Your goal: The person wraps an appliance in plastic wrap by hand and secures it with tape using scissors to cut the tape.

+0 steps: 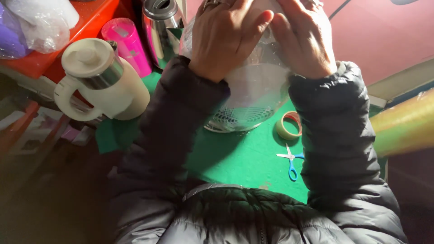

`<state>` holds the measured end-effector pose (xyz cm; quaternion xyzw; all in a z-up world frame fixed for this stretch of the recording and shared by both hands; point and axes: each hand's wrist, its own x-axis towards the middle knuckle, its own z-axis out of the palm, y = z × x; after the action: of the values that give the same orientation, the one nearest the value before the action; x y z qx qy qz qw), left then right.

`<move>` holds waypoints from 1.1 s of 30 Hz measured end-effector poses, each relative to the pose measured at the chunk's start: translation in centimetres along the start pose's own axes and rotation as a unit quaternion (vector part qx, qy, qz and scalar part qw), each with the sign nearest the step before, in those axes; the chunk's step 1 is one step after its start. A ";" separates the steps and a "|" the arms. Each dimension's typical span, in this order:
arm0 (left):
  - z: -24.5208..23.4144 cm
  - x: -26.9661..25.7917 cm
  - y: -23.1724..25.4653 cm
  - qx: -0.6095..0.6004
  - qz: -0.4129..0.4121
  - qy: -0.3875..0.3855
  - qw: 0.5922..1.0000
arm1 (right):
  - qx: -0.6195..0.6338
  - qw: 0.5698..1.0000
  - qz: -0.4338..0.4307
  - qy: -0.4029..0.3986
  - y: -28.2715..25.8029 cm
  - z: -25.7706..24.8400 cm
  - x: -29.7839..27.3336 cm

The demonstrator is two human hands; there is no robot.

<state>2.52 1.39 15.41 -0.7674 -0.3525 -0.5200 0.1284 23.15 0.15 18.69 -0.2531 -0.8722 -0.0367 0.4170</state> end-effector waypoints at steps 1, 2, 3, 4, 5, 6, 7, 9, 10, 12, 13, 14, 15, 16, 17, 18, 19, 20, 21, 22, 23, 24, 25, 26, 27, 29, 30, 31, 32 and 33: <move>-0.1 -0.3 -0.2 -0.003 -0.001 -0.009 1.000 | 0.001 1.000 0.007 0.008 -0.5 -0.1 0.1; -0.4 -0.6 -0.3 -0.003 -0.004 -0.010 1.000 | 0.003 1.000 0.008 0.005 -0.1 0.1 -0.3; -0.8 -1.0 -0.3 -0.003 -0.005 -0.008 1.000 | 0.002 1.000 0.023 0.013 0.2 0.3 -0.8; -1.1 -1.3 -0.4 -0.003 -0.007 -0.006 1.000 | 0.001 0.999 0.037 0.021 0.5 0.5 -1.4; -1.2 -1.7 -0.7 -0.004 -0.011 -0.009 1.000 | 0.003 0.999 0.040 0.018 0.9 0.5 -1.7; -1.2 -2.1 -1.0 -0.007 -0.022 -0.007 1.000 | 0.000 0.998 0.051 0.028 1.2 0.6 -2.1; -1.3 -2.7 -1.3 -0.009 -0.035 -0.006 0.999 | -0.002 0.997 0.063 0.036 1.5 0.7 -2.6; -1.4 -3.8 -1.8 -0.020 -0.051 -0.003 0.999 | 0.000 0.994 0.107 0.035 3.4 1.1 -4.3; -1.6 -4.4 -2.0 -0.030 -0.061 0.004 0.998 | -0.002 0.988 0.148 0.036 4.2 1.2 -5.2; -1.8 -5.8 -2.3 -0.045 -0.072 0.014 0.996 | 0.014 0.983 0.179 0.049 4.9 2.3 -6.4; -1.9 -6.2 -2.4 -0.063 -0.077 0.030 0.995 | 0.023 0.976 0.206 0.066 5.3 2.6 -6.8; -1.5 -7.0 -2.7 -0.062 -0.078 0.031 0.995 | 0.025 0.976 0.205 0.064 5.0 2.8 -6.9; -1.1 -7.7 -3.0 -0.068 -0.089 0.045 0.993 | 0.035 0.977 0.186 0.100 4.7 3.1 -7.0; -0.7 -8.4 -3.3 -0.073 -0.100 0.060 0.990 | 0.046 0.976 0.167 0.134 4.5 3.3 -7.0; -0.4 -9.1 -3.3 -0.073 -0.101 0.060 0.990 | 0.046 0.976 0.166 0.134 4.7 3.8 -7.6; -0.1 -9.8 -3.4 -0.076 -0.116 0.075 0.987 | 0.054 0.971 0.168 0.163 4.9 4.3 -8.2; 0.2 -10.4 -3.4 -0.079 -0.131 0.090 0.984 | 0.062 0.964 0.170 0.193 5.2 4.7 -8.7; 0.4 -10.8 -3.2 -0.079 -0.131 0.090 0.984 | 0.062 0.964 0.170 0.193 6.1 5.2 -9.4; 0.5 -11.2 -2.9 -0.095 -0.143 0.103 0.980 | 0.089 0.955 0.183 0.216 6.8 5.8 -10.0; 0.6 -11.7 -2.6 -0.112 -0.155 0.115 0.975 | 0.116 0.944 0.195 0.238 7.6 6.3 -10.6; 0.8 -12.1 -2.5 -0.111 -0.156 0.115 0.975 | 0.117 0.944 0.196 0.238 7.5 6.4 -10.7; 1.1 -12.6 -2.3 -0.116 -0.157 0.127 0.972 | 0.124 0.940 0.197 0.249 7.4 6.5 -10.7; 1.4 -13.1 -2.2 -0.123 -0.158 0.138 0.970 | 0.130 0.936 0.200 0.259 7.4 6.6 -10.7; 1.6 -13.4 -1.9 -0.123 -0.160 0.138 0.970 | 0.131 0.936 0.201 0.259 7.5 6.7 -10.8; 1.8 -13.7 -1.6 -0.114 -0.156 0.148 0.970 | 0.134 0.934 0.201 0.264 7.6 6.8 -10.9; 2.4 -14.6 -1.1 -0.105 -0.155 0.157 0.970 | 0.137 0.932 0.203 0.268 8.1 6.9 -11.2; 2.6 -15.1 -0.9 -0.089 -0.158 0.159 0.971 | 0.155 0.926 0.207 0.273 8.3 7.0 -11.5; 2.9 -15.6 -0.7 -0.074 -0.160 0.161 0.971 | 0.172 0.921 0.212 0.280 8.6 7.1 -11.6; 3.2 -15.9 -0.5 -0.074 -0.161 0.160 0.971 | 0.172 0.920 0.213 0.279 9.0 7.2 -12.0; 3.4 -16.2 -0.4 -0.061 -0.160 0.159 0.972 | 0.162 0.920 0.220 0.281 9.4 7.3 -12.3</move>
<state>1.22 -3.03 -0.49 -0.6146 -0.4138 -0.6696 0.0510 28.88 5.31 3.39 -0.3468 -0.6354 0.1285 0.6779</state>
